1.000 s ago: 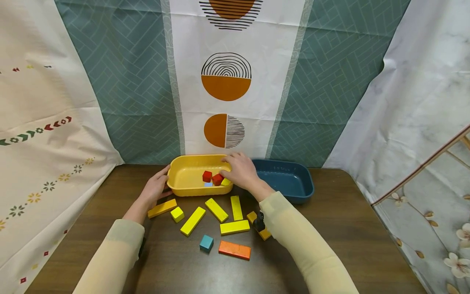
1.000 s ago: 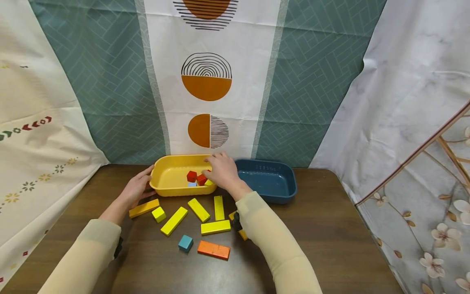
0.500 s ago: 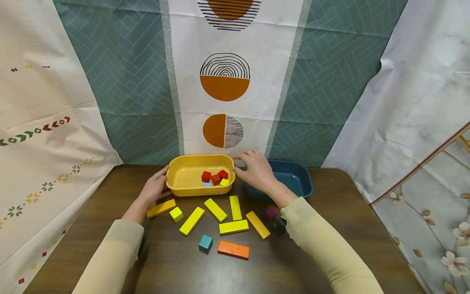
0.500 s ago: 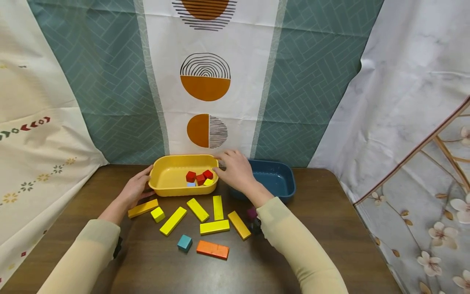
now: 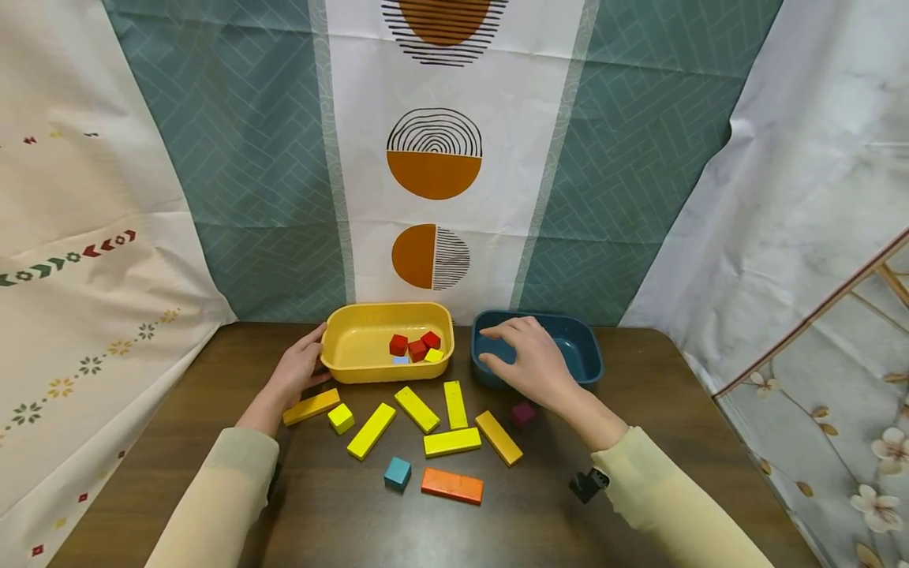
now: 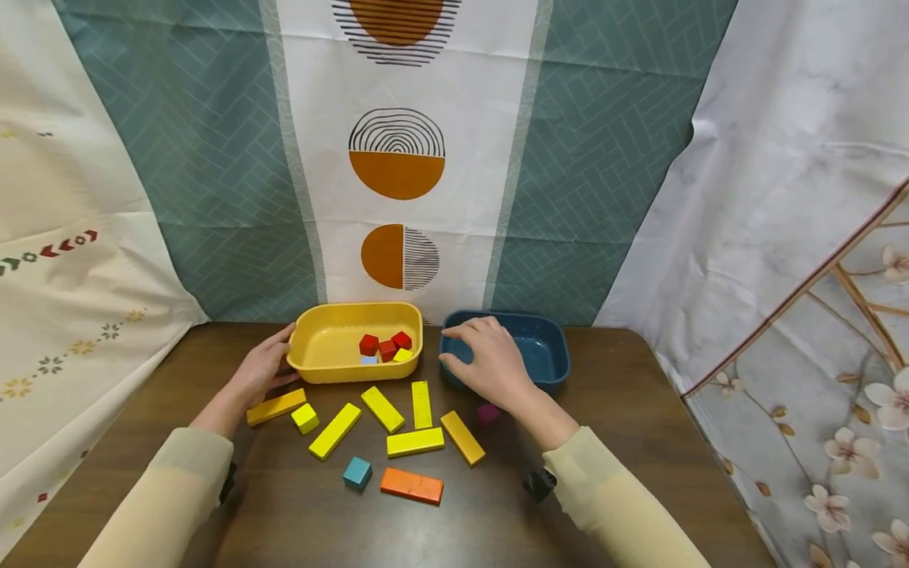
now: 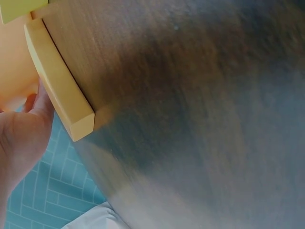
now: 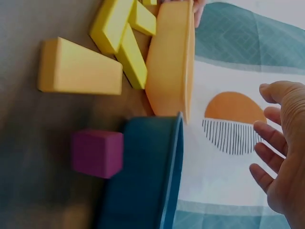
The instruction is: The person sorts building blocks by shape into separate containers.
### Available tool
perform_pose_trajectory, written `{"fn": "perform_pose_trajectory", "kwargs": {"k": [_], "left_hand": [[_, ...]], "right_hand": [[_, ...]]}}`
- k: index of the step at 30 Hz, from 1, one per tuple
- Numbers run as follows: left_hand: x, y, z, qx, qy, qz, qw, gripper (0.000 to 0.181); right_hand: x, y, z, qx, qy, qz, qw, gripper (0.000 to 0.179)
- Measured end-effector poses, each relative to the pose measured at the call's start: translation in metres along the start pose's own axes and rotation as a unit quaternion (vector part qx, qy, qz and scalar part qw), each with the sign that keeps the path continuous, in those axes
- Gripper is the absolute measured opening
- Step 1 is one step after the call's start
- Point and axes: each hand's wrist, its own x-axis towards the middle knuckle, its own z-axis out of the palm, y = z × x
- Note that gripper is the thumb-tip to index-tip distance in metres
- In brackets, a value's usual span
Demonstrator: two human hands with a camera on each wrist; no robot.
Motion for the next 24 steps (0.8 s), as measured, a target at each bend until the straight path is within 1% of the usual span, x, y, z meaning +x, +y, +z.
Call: {"fn": "perform_pose_trajectory", "kwargs": {"k": [5,9,12,15,18,24], "left_hand": [[0.0,-0.001,0.003,-0.003,0.002,0.0,1.0,0.059],[0.003,-0.001,0.005,-0.005,0.005,0.001,1.0,0.059],[0.004,0.0,0.006,-0.007,0.006,-0.001,1.0,0.059],[0.005,0.0,0.007,-0.008,0.003,-0.003,1.0,0.058],[0.004,0.0,0.005,-0.007,0.006,-0.005,0.9999,0.057],[0.001,0.0,0.001,-0.006,0.011,-0.006,0.9999,0.058]], "right_hand": [[-0.026,-0.006,0.007,0.003,-0.008,-0.004,1.0,0.036],[-0.045,-0.017,0.013,0.007,-0.025,-0.008,0.9996,0.038],[-0.056,-0.027,0.017,0.006,-0.043,-0.006,0.9991,0.04],[-0.062,-0.038,0.02,0.006,-0.065,0.004,0.9979,0.041],[-0.066,-0.047,0.023,0.008,-0.086,0.006,0.9963,0.042],[-0.072,-0.063,0.031,0.012,-0.12,-0.008,0.9927,0.045]]}}
